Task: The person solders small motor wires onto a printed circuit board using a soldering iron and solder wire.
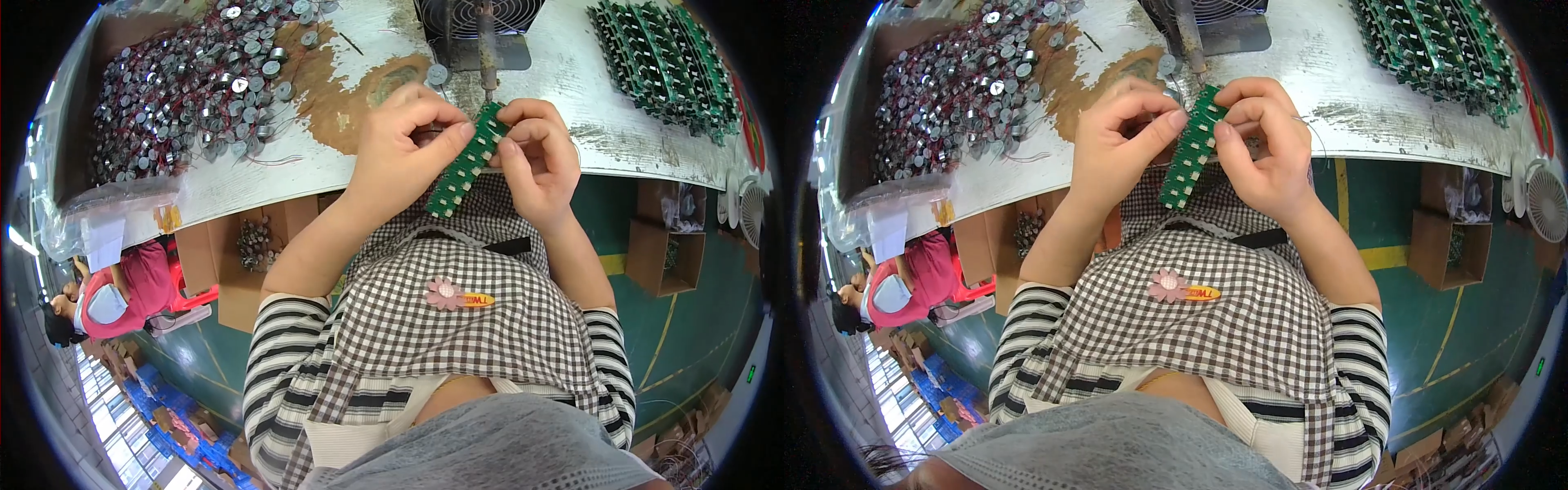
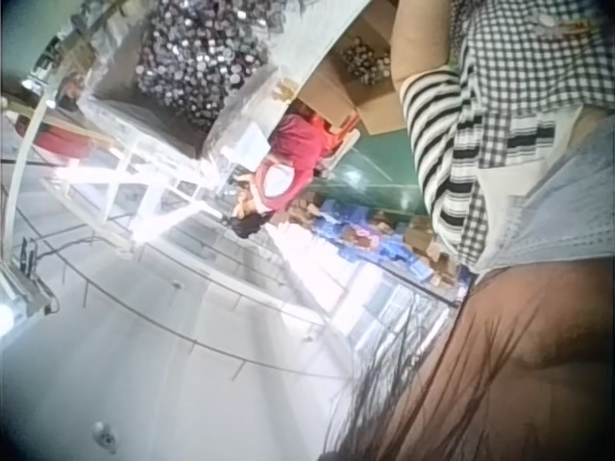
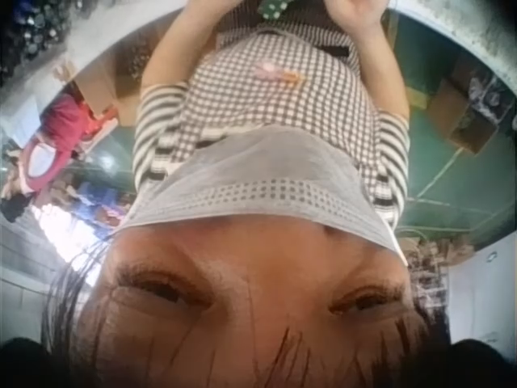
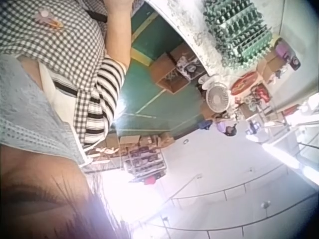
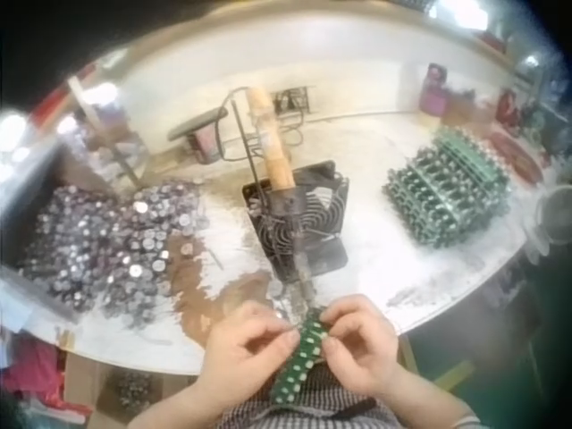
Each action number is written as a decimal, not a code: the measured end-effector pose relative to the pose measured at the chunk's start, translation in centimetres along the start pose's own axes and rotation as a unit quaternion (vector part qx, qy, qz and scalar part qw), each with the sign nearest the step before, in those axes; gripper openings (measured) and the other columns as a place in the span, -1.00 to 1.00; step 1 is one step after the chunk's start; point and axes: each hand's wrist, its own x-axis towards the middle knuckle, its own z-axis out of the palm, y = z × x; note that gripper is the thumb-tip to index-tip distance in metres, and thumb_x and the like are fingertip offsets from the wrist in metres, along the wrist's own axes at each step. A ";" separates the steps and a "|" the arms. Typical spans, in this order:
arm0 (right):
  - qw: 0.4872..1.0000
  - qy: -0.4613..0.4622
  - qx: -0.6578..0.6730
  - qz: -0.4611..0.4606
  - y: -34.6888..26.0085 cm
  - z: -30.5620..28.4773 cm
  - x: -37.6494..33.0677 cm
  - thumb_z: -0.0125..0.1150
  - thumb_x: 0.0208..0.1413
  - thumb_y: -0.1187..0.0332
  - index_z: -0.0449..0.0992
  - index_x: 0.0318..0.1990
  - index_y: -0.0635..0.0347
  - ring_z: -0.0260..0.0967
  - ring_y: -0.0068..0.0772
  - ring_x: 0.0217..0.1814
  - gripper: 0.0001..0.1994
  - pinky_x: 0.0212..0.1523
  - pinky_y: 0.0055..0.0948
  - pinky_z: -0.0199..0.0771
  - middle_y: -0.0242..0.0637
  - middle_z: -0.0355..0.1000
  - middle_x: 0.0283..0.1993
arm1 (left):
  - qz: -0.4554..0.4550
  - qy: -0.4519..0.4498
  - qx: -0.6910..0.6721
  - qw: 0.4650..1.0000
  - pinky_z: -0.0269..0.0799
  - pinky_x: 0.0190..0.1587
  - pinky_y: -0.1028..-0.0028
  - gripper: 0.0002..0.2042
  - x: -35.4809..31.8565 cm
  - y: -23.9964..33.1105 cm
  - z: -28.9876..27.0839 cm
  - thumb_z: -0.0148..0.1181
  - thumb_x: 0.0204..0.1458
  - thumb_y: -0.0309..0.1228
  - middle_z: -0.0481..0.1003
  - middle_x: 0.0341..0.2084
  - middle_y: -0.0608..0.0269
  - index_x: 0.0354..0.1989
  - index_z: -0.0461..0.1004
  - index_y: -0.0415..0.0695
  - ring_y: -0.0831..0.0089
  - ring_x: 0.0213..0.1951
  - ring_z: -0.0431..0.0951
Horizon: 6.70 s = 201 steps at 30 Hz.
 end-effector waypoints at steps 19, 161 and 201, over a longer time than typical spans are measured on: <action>0.999 0.029 -0.016 0.001 -0.2 0.3 0.6 0.18 -0.02 0.66 0.43 -0.35 0.40 0.40 -0.60 -0.42 -0.92 -0.48 -0.67 0.49 -0.13 0.39 -0.17 | -0.104 -0.036 -0.099 0.989 0.37 -0.28 0.64 -0.89 1.4 0.5 0.4 0.22 -0.02 -0.50 0.52 -0.41 0.33 -0.35 0.51 -0.29 0.66 -0.38 0.45; 0.980 -0.134 -0.097 -0.113 -3.4 7.2 2.1 0.17 0.11 0.47 0.44 -0.28 0.37 0.28 -0.43 -0.71 -0.88 -0.66 -0.43 0.26 -0.24 0.39 -0.60 | -0.070 0.125 -0.465 0.874 0.29 -0.33 0.60 -0.86 -4.5 -0.1 -3.2 0.01 0.16 -0.39 0.46 -0.42 0.37 -0.22 0.45 -0.15 0.60 -0.40 0.39; 0.911 -0.158 -0.155 -0.349 -1.0 4.3 1.3 0.37 -0.27 0.37 0.51 -0.25 0.22 0.34 -0.15 -0.23 -0.67 -0.26 -0.28 0.30 -0.14 0.42 -0.14 | -0.130 0.518 -0.132 0.835 0.52 -0.29 0.35 -0.70 -14.6 -6.0 -7.9 -0.10 0.16 -0.34 0.49 -0.38 0.03 -0.20 0.40 -0.38 0.22 -0.33 0.57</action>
